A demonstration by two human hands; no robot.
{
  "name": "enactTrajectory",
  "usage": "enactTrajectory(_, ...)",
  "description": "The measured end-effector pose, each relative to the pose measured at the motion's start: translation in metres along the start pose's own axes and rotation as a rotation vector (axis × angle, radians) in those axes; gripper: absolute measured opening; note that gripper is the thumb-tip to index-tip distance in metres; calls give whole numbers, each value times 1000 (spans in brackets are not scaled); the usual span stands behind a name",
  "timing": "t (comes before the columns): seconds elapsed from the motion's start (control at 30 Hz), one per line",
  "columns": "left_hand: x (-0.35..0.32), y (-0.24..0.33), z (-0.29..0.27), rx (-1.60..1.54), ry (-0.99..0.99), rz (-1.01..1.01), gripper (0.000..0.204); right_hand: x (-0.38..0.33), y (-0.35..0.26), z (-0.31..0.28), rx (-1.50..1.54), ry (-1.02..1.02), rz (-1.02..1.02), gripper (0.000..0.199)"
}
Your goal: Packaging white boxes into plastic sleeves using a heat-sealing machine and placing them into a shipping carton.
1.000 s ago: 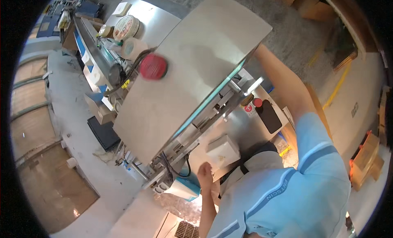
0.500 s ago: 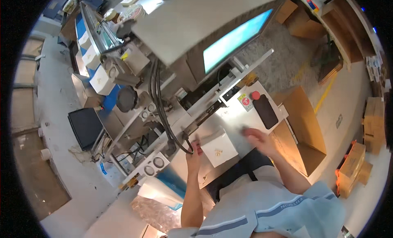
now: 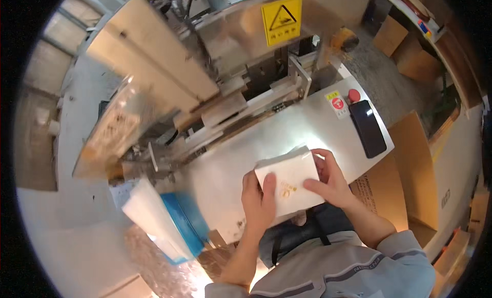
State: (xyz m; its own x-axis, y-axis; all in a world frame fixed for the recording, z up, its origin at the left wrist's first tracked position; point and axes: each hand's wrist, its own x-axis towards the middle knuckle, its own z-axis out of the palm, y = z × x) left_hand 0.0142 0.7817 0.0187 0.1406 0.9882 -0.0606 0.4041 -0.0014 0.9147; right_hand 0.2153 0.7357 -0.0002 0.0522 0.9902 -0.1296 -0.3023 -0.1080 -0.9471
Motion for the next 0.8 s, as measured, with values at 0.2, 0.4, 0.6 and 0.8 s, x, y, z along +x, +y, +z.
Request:
enactTrajectory(0.2, 34, -22, -13, -623, 201, -231, 51, -29, 12, -26, 109, 3, -79, 95)
enactTrajectory(0.4, 132, -55, -35, -681, 233, -89, 63, -33, 24, -32, 60, -66, -210, 95)
enactTrajectory(0.6, 146, -85, -50, -749, 434, -50, 22, -27, 34, -11, 66, -119, -205, 94)
enactTrajectory(0.8, 3, 2, -75, -574, 291, 168, 11, -31, 27, -42, -8, -7, -242, 89)
